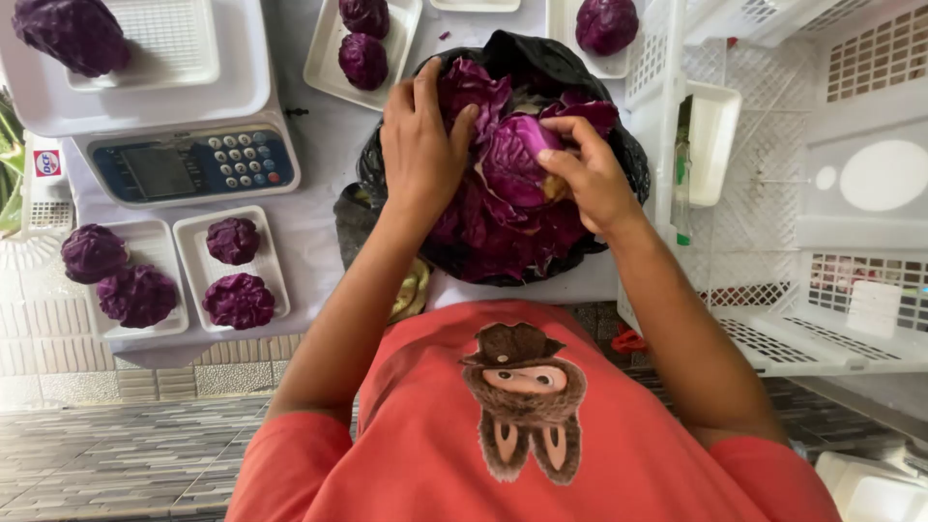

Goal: Peeling the outer leaves of red cabbages and placing them in a bag

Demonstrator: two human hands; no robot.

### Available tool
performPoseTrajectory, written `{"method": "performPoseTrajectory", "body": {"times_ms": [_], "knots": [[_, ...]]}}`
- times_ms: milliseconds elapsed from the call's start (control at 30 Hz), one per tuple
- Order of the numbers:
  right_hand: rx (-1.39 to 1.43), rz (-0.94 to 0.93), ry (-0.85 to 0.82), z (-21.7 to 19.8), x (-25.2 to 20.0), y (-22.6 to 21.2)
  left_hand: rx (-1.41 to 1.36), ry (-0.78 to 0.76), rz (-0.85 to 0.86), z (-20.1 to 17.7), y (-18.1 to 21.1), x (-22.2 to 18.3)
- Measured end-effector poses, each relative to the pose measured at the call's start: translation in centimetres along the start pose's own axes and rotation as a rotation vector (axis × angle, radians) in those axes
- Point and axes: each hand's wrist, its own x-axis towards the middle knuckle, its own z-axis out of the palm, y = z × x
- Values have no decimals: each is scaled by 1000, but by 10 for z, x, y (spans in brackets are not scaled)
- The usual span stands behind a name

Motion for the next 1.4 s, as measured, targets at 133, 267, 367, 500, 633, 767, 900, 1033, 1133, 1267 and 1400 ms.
{"method": "performPoseTrajectory", "body": {"times_ms": [133, 267, 367, 500, 633, 767, 900, 1033, 1133, 1267, 1400], "knots": [[39, -9, 3, -1, 12, 9, -78, 17, 252, -31, 28, -21], [-35, -222, 52, -10, 33, 34, -71, -243, 480, -28, 32, -36], [-88, -237, 65, -6, 32, 28, 33, -346, 440, -32, 37, -35], [-209, -288, 102, 2, 33, 21, 100, -409, 379, -34, 41, -26], [-337, -293, 108, -7, 37, 29, 100, -405, 370, -22, 36, -20], [-358, -307, 69, -7, 32, 25, 27, -301, 473, -12, 27, -17], [-425, -321, 75, -6, 30, 21, -57, -202, 569, -6, 14, -12], [-501, -374, 3, -8, 29, 19, -126, -201, 557, -7, 6, -15], [-472, -390, -58, -11, 26, 16, -206, -178, 542, -5, 1, -12], [-447, -382, -104, -11, 19, 8, -253, -163, 512, -6, 2, -15], [-407, -354, -123, -11, 19, 6, -238, -170, 476, -10, 8, -11]]}}
